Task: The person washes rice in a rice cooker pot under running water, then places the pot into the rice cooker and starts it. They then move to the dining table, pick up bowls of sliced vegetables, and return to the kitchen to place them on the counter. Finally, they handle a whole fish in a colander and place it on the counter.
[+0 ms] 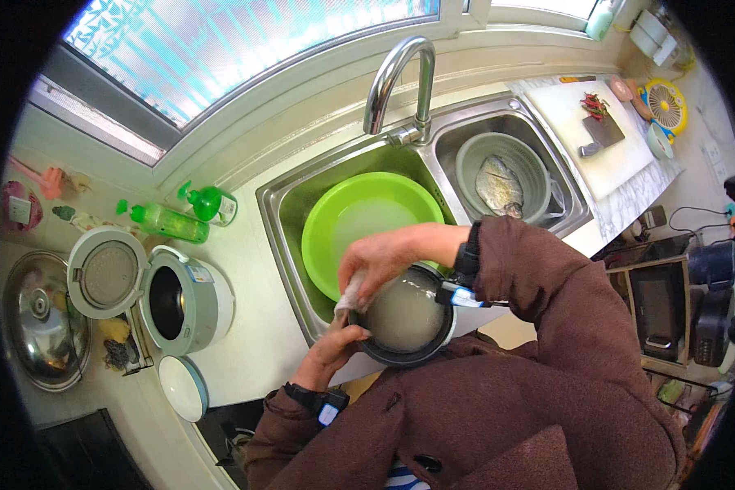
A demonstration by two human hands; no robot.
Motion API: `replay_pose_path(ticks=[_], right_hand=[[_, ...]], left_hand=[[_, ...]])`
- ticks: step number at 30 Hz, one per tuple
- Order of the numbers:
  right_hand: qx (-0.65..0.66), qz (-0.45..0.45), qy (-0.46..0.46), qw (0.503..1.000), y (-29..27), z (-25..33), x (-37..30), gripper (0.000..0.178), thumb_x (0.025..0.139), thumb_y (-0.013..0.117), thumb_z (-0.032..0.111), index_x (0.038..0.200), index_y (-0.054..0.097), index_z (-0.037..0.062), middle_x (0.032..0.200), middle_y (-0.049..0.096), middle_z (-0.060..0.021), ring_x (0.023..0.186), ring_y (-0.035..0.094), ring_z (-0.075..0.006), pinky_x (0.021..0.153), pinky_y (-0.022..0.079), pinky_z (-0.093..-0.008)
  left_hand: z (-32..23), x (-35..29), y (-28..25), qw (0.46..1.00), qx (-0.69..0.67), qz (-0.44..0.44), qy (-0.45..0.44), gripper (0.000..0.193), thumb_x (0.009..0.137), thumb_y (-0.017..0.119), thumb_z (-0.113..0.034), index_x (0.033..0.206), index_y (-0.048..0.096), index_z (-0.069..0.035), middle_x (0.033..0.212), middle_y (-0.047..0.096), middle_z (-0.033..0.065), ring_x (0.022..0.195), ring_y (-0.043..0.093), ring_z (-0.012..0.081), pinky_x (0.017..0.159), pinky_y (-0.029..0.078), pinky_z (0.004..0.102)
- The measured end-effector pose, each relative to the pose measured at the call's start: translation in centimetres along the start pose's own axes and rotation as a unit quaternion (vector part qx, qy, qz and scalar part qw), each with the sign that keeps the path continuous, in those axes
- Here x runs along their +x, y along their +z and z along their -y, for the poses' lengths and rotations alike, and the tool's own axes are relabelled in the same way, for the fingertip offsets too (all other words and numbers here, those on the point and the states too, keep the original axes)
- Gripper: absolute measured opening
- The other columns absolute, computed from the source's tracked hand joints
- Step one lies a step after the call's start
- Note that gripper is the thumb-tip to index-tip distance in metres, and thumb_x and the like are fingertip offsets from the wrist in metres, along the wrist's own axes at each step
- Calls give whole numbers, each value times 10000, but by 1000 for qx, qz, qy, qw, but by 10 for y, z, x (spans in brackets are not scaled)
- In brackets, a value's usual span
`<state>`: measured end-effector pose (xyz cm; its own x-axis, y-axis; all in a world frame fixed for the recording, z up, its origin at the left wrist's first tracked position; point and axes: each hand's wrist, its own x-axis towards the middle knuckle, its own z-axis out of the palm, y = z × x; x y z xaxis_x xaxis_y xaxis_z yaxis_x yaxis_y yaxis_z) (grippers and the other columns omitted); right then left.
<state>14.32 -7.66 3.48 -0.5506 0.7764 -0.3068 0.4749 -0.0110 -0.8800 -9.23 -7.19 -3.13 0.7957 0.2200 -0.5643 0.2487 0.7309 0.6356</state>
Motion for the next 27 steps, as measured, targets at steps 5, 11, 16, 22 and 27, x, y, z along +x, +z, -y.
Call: replay_pose_path(ticks=[5,11,16,22,27], right_hand=[[30,-202,-15,979,9,-43,-40,404,700,692,187,1083,612,86,990,650,-87,910,606,-191,813,470,-316],[263,-474,119,832,58,-60,-70,401,740,692,188,1086,560,32,989,613,-96,891,585,-168,797,473,-287],[409,-614,132,662,91,-60,-47,460,782,702,196,1135,470,17,976,595,-99,860,570,-156,757,481,-287],[465,-628,120,613,107,-44,-15,577,772,734,278,1150,421,-26,1039,573,-130,881,571,-184,781,482,-293],[397,-428,117,804,117,-42,-35,516,756,733,274,1116,509,-19,982,614,-113,899,582,-172,805,477,-287]], left_hand=[[-1,1,1,998,-36,32,34,748,737,563,-99,1410,237,-89,1199,501,82,1017,566,197,780,533,323],[-10,17,12,992,-88,-12,87,670,757,535,-122,1372,267,-132,1289,423,113,1117,511,281,779,543,503],[-16,46,29,984,-102,-67,130,662,770,547,-158,1356,242,-203,1296,391,100,1152,470,295,802,537,506],[-12,75,52,948,-120,-188,225,712,757,581,-171,1366,224,-261,1270,388,56,1096,447,249,791,488,481],[-21,88,38,941,-146,-179,246,607,753,581,-199,1301,323,-234,1263,395,48,1104,443,246,822,454,513]])
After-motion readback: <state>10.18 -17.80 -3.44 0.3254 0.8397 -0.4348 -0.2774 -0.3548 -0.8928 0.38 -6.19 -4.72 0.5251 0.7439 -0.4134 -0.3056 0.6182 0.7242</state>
